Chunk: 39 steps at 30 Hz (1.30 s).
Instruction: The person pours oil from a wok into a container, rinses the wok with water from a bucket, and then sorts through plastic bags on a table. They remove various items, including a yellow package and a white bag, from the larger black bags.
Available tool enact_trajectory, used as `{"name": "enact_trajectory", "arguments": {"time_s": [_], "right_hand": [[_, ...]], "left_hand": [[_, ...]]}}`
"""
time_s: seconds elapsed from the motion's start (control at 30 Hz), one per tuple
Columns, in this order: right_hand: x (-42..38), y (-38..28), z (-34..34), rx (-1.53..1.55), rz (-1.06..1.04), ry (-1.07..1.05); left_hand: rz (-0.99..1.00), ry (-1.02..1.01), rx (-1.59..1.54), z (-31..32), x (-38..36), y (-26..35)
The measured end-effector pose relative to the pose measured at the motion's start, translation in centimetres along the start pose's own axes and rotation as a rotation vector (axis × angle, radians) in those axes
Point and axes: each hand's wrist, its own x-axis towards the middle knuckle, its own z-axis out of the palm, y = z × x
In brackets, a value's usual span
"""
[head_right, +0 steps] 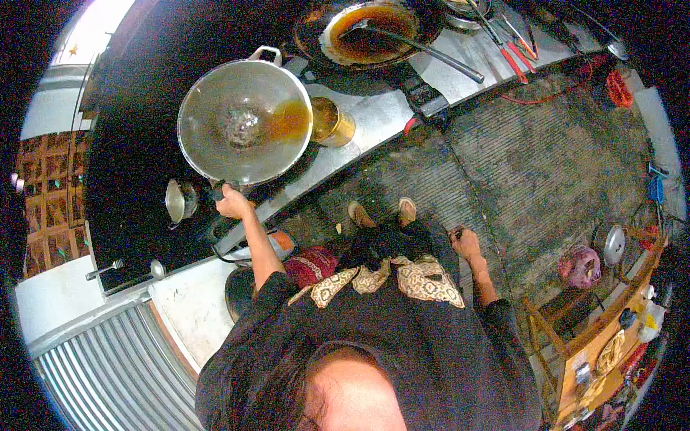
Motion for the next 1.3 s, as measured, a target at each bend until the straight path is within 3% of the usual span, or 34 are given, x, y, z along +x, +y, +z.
{"name": "enact_trajectory", "arguments": {"time_s": [0.2,0.27,0.37,0.6,0.77,0.97,1.3], "right_hand": [[-0.1,-0.2,-0.2,0.031,0.071,-0.008],[-0.2,-0.4,-0.2,0.064,0.074,0.019],[0.9,3.1,2.2,0.050,0.005,0.048],[0.3,0.1,0.9,0.071,0.045,0.009],[0.2,-1.4,0.5,0.045,0.083,-0.012],[0.2,-0.6,1.0,0.172,-0.038,0.004],[1.0,-1.7,0.7,0.045,0.039,-0.046]], "left_hand": [[-0.025,-0.018,-0.054,0.1,0.0,-0.1],[0.064,0.039,0.002,-0.1,-0.2,0.2],[0.080,0.047,0.003,-0.5,-0.4,1.0],[-0.040,-0.005,-0.042,-1.1,-1.0,2.9],[-0.016,-0.012,-0.072,-0.9,-0.9,3.2],[0.098,0.068,0.033,-1.0,-1.6,4.8],[0.111,0.057,0.042,-0.9,-2.1,5.8]]}}
